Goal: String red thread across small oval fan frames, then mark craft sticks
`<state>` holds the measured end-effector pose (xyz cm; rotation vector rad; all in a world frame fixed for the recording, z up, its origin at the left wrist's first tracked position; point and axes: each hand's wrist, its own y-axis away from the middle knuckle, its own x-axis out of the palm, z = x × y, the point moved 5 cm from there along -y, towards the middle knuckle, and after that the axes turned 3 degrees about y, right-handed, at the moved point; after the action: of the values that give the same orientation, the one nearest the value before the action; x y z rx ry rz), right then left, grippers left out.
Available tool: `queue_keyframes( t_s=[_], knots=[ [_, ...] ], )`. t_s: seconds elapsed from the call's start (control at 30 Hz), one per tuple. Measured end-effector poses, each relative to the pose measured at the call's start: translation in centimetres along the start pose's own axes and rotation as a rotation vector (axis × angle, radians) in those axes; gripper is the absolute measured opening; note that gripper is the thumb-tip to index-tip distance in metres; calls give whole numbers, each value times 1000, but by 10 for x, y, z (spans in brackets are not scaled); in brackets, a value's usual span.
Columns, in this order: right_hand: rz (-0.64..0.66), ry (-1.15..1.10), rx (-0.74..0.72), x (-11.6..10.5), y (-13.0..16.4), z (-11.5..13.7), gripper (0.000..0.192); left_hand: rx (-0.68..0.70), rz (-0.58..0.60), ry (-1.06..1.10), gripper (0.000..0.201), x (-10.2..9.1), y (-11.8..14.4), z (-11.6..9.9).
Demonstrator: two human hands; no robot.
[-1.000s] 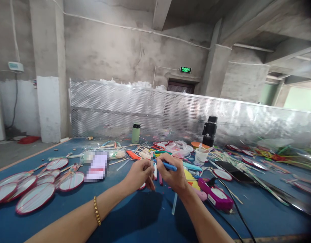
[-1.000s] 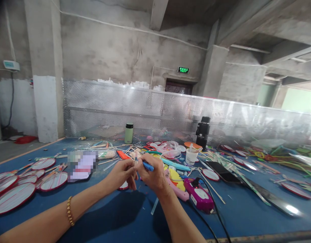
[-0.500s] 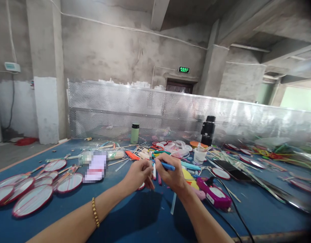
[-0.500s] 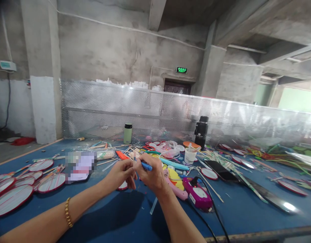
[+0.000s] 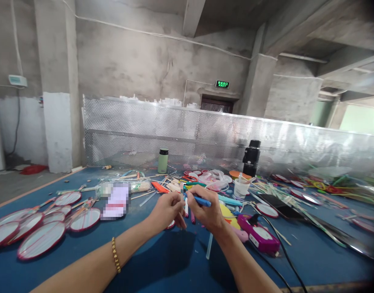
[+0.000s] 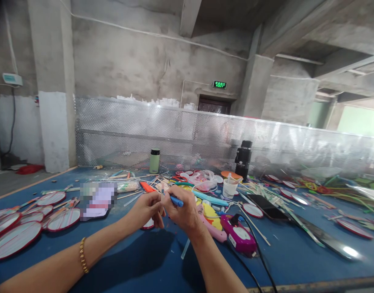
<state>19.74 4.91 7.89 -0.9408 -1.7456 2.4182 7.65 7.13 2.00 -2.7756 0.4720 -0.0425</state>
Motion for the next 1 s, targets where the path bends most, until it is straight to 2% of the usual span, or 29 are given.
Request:
queue_keyframes(
  t_s=[0.3,0.63,1.0],
  knots=[
    [2,7,-5,0,-1,0,17,0,1,10,30,0,0,-1],
    [8,1,-24,1,-1,2,16,15,5,20,22,0,0,0],
    [-2,17,-8,0,-2,2,19,8,0,-3,29,0,-1,1]
  ],
)
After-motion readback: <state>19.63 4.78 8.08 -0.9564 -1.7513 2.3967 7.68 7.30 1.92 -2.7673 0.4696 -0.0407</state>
